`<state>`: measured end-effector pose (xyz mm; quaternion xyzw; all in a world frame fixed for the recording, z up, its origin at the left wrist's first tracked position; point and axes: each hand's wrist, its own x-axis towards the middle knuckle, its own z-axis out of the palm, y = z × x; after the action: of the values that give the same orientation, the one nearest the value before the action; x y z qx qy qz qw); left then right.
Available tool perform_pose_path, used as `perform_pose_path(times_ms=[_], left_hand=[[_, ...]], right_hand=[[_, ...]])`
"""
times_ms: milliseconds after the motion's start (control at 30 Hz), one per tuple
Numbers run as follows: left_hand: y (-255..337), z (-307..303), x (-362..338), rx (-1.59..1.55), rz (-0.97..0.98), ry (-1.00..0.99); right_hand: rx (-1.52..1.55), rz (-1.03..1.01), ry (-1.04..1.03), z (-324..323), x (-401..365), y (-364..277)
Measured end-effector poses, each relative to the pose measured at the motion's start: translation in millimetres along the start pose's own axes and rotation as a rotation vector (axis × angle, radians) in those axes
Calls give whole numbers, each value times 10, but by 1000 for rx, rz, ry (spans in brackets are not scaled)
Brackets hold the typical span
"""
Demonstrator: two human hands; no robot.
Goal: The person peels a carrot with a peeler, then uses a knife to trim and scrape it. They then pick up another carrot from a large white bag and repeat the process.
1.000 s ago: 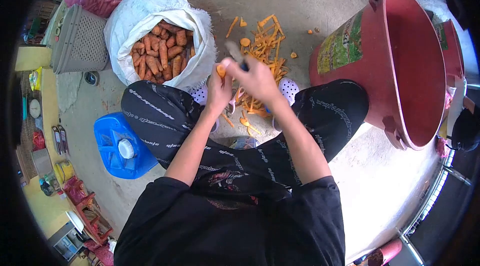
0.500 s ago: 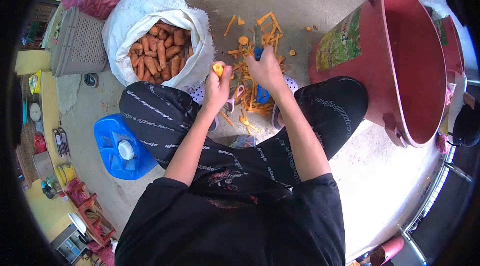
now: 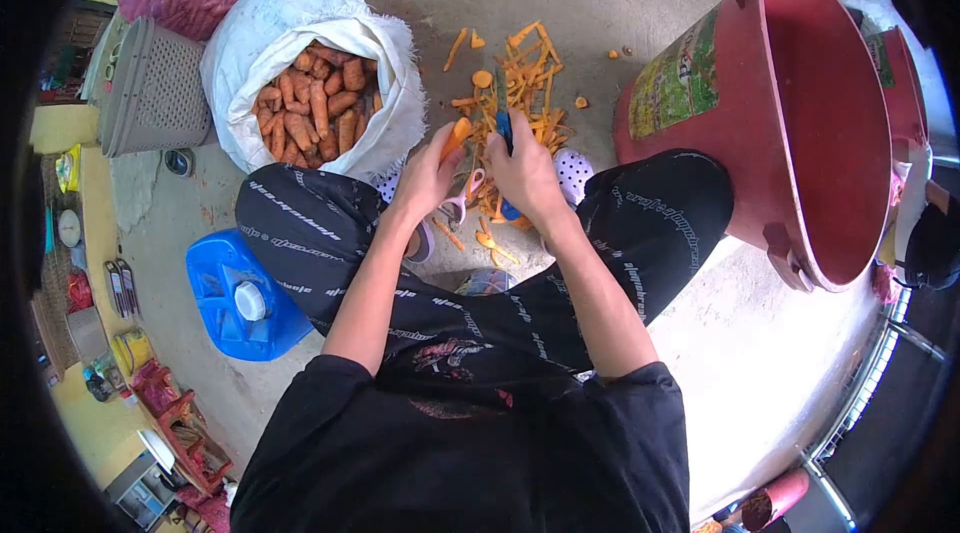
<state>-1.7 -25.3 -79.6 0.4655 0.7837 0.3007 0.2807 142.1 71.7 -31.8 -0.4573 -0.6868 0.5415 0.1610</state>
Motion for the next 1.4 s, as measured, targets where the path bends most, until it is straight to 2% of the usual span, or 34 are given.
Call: perform_pose_path(times_ms=[100,200,233,333,433,733,800,900,1033,1100,1300,1400], left_hand=[[23,-14,14,92,-7,87],[127,-84,40,227,-173,-8],[110,-73,33,256,-152,5],[48,-53,7,309,-108,29],[62,-46,-5,285,-105,6],[60,-27,-1,300,-128,3],[45,-1,-17,285,-130,34],[178,47,8,174,148,231],[377,-124,-22,-124,126,202],[361,-105,-47,-238,110,210],[143,61,29,-235,432,262],[153,82,34,-359,494,255]], right_hand=[[-271,-151,66,42,-17,101],[-459,-199,51,94,-135,34],[-508,-208,34,109,-155,-2],[-584,-191,-79,158,-142,39],[-622,-246,-99,210,-113,150],[-774,-224,-145,263,-44,235],[-886,-170,-266,249,18,257],[-946,-81,-376,340,17,541],[-898,-29,-380,505,19,616],[-845,-85,-282,507,-2,540],[-779,-76,-186,383,-36,488],[-759,-60,-178,401,-25,474]])
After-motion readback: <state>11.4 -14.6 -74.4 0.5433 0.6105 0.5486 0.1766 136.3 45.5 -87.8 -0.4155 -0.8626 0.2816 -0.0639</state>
